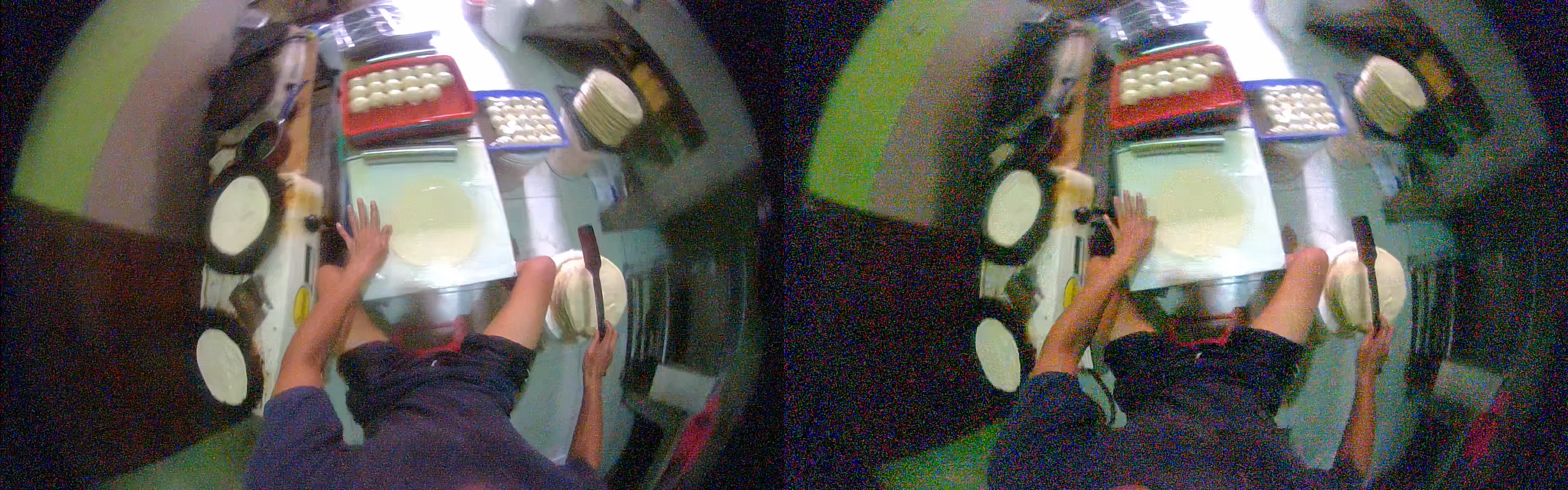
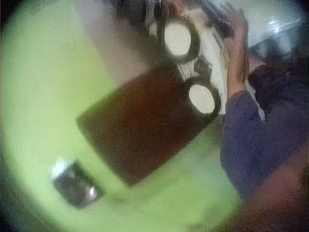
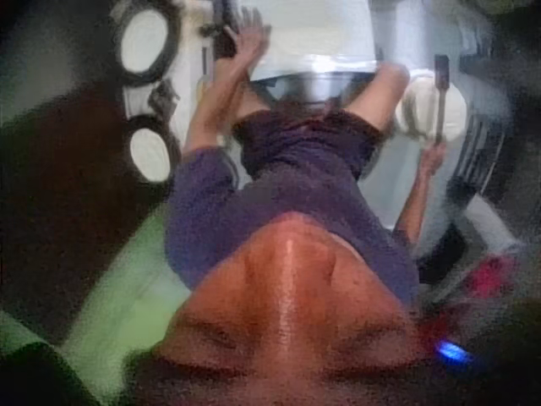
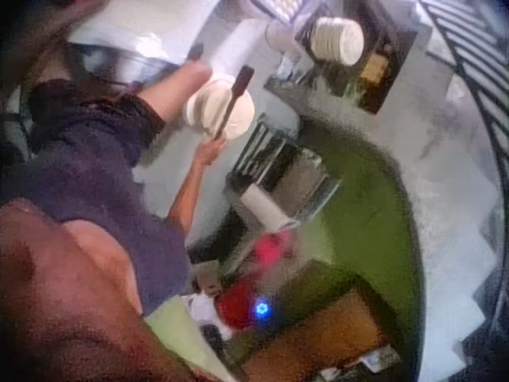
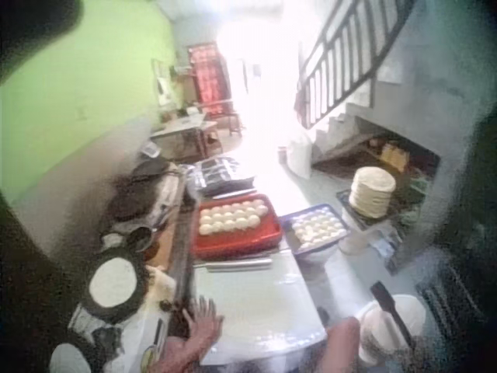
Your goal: The person uses a rolling pin to flatten dough balls on a board, places them onto a heated flat-top stove by hand, and flips them using a wooden spatula before stacking the cooked flatbreads onto a plate.
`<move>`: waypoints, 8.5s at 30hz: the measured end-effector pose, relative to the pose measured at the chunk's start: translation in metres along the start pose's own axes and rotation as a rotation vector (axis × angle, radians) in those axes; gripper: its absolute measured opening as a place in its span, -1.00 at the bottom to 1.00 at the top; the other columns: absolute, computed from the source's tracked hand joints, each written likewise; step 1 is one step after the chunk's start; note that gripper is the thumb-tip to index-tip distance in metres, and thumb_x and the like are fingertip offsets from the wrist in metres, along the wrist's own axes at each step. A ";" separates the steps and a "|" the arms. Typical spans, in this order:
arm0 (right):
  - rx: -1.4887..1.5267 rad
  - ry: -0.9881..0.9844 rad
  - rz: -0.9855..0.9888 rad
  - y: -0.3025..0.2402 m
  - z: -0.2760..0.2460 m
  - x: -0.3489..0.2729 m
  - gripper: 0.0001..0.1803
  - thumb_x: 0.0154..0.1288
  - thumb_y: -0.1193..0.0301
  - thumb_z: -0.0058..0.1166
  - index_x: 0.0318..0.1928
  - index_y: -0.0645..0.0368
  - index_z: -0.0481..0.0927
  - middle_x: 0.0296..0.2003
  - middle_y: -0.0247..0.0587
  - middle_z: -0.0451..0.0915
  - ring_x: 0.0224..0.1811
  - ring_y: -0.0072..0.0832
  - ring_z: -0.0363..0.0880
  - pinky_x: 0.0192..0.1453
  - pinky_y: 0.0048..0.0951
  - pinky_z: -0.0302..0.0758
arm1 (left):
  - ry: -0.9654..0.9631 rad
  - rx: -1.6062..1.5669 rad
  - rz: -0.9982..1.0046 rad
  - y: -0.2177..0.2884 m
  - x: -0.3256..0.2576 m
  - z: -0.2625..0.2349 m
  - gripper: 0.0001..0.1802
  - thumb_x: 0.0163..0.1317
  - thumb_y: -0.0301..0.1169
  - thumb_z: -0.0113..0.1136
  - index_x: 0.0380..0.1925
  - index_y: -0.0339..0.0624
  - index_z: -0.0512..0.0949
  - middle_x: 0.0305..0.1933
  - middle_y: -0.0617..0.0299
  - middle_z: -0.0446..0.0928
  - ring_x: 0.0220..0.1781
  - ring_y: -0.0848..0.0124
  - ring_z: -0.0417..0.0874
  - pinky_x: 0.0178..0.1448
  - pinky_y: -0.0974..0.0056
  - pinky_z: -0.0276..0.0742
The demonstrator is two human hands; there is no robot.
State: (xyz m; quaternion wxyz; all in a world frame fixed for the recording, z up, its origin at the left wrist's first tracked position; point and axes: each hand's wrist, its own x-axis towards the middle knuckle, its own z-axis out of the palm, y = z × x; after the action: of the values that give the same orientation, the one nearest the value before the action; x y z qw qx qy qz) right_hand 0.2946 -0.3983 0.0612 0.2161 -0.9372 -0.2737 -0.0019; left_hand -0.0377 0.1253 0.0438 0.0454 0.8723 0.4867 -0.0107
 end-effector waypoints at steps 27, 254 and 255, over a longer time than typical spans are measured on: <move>0.338 -0.872 -1.925 -0.722 0.178 -0.166 -0.65 0.30 0.42 0.02 0.10 0.02 0.57 -0.11 0.03 0.57 -0.09 0.04 0.61 -0.03 -0.04 0.57 | 0.402 -0.922 -0.504 -0.153 -0.310 -0.011 -0.66 0.30 -0.25 0.16 -0.04 -0.23 0.61 -0.02 -0.06 0.63 0.07 -0.03 0.60 0.24 0.00 0.45; 0.507 -1.763 -1.561 -0.733 0.068 -0.013 -0.27 0.24 0.61 0.13 0.43 0.16 0.25 0.39 -0.15 0.31 0.42 -0.40 0.23 0.50 -0.34 0.14 | -0.188 -1.399 -0.660 -0.245 -0.241 -0.240 -0.65 0.23 -0.28 0.35 -0.03 -0.14 0.57 -0.20 0.23 0.64 -0.21 0.43 0.65 -0.13 0.25 0.62; 0.374 -1.450 -1.760 -0.764 0.058 -0.031 -0.30 0.25 0.56 0.15 0.41 0.19 0.28 0.35 -0.12 0.37 0.39 -0.38 0.27 0.47 -0.35 0.20 | -0.083 -1.268 -0.671 -0.266 -0.254 -0.275 -0.63 0.22 -0.29 0.36 -0.01 -0.14 0.56 -0.20 0.22 0.64 -0.21 0.42 0.65 -0.13 0.23 0.63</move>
State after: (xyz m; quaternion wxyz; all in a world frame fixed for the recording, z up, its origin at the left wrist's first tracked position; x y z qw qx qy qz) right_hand -0.1308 0.1877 0.3136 0.0677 -0.1565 -0.8880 0.4271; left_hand -0.4042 0.0731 0.3153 0.5561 0.4804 0.6388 0.2278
